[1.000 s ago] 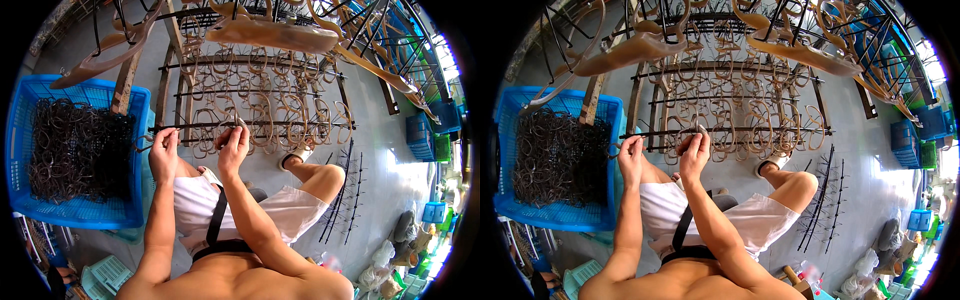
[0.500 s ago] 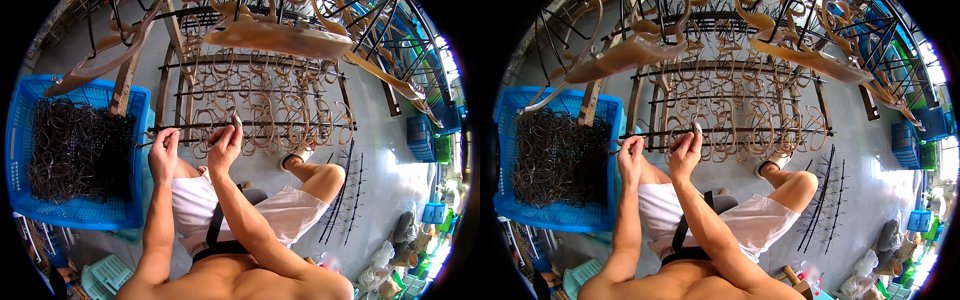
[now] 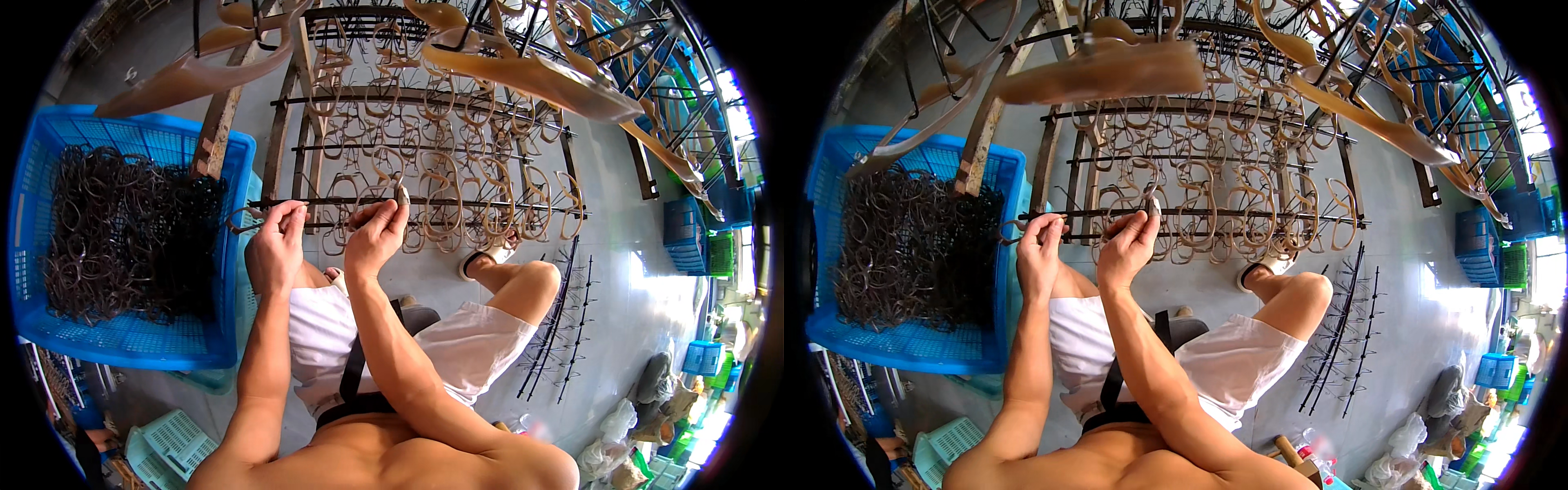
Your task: The person sits on a stool and repeatedly picks up metal wire loops from a blue basket, attaching them to hooks on a multi-tiered wooden rack. The person also adjusts the position of the rack and the loops on the hooks.
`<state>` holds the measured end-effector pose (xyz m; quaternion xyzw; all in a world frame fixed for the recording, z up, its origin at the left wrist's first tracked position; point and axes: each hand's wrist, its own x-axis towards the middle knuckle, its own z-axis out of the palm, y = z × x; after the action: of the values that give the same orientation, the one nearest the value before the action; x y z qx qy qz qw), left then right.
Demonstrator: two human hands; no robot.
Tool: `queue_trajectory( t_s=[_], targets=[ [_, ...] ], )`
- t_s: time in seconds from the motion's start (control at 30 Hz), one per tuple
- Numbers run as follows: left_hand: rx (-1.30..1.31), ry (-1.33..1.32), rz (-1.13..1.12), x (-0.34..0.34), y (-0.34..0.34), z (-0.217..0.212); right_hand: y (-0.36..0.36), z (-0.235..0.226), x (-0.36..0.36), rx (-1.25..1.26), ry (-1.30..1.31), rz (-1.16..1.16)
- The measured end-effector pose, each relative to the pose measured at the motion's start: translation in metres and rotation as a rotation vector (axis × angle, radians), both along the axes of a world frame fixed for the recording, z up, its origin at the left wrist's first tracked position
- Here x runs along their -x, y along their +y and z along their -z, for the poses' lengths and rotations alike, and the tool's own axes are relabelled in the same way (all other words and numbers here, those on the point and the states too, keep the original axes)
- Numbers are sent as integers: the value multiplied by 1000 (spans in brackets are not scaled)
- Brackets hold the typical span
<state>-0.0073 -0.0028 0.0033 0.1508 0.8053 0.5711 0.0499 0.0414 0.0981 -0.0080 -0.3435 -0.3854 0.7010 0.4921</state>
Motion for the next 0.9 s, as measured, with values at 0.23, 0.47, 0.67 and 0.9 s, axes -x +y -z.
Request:
queue_trajectory(
  t_s=[0.23, 0.47, 0.67, 0.9],
  targets=[
    [53, -1, -5, -6, 2, -14, -2, 1, -2, 27, 13, -53],
    [53, -13, 7, -8, 0, -19, 3, 27, -16, -405, -323, -162],
    [38, 20, -2, -9, -2, -19, 13, 21, -26, -529, -505, -165],
    [10, -24, 21, -8, -3, -14, 22, 26, -29, -574, -509, -200]
  ],
)
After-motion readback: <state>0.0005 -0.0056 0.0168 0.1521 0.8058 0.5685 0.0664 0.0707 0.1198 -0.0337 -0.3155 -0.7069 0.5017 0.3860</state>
